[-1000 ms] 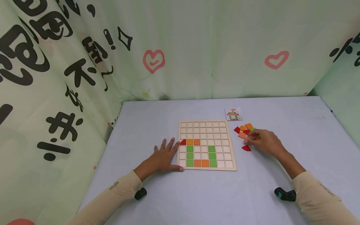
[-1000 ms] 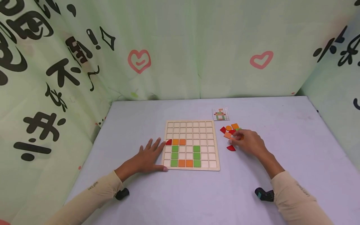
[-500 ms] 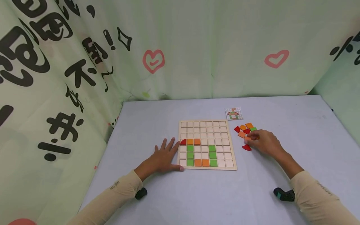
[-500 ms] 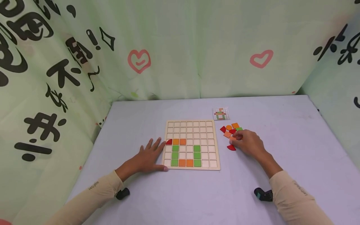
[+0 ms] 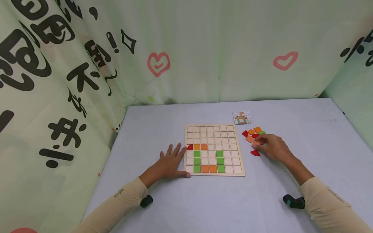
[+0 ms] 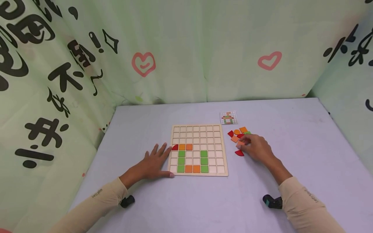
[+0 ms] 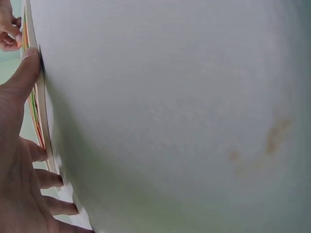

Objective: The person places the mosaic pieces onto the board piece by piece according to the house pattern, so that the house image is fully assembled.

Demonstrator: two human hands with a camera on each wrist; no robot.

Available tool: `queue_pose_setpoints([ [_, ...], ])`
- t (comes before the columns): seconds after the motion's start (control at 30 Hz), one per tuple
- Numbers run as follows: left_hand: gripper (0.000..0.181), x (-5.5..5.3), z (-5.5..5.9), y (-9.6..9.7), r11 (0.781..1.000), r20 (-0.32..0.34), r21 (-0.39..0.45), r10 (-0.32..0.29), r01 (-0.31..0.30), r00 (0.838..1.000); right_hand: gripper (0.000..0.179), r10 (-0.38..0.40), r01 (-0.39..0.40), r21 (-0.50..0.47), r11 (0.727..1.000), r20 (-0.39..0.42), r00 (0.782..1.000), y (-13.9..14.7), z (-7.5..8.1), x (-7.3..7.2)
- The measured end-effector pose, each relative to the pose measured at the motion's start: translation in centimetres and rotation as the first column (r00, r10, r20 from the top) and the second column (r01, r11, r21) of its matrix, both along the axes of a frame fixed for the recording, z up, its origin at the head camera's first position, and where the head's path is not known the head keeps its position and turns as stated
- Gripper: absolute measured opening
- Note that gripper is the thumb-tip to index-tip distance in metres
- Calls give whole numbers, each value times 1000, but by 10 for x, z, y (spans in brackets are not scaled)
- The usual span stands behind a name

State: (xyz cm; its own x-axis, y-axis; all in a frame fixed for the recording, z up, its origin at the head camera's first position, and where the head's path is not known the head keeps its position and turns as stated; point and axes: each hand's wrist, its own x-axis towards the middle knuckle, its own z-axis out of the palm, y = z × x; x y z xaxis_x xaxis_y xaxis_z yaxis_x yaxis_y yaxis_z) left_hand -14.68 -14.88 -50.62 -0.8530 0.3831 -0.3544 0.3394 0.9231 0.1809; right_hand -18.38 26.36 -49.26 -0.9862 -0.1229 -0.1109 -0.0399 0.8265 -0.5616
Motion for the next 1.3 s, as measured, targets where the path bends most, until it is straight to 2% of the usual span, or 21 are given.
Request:
queue_pose_setpoints([
  [0.13,114,0,1,0,1000,-8,9,-1,1,1000,37,32,-32,-12,999,-19,999,2,2,-1],
  [0.53,113,0,4,1,1000,1,18,0,0,1000,39,28,-29,-44,999,-24,999,-1,10,-4],
  [1.03,113,1,4,1,1000,-1,-1,-2,2,1000,47,60,-46,-160,986,87,994,-6,18,-9],
  [1.3,114,1,5,1,1000,4,-2,1,-1,1000,38,133,-113,-213,971,84,987,-9,19,-15],
])
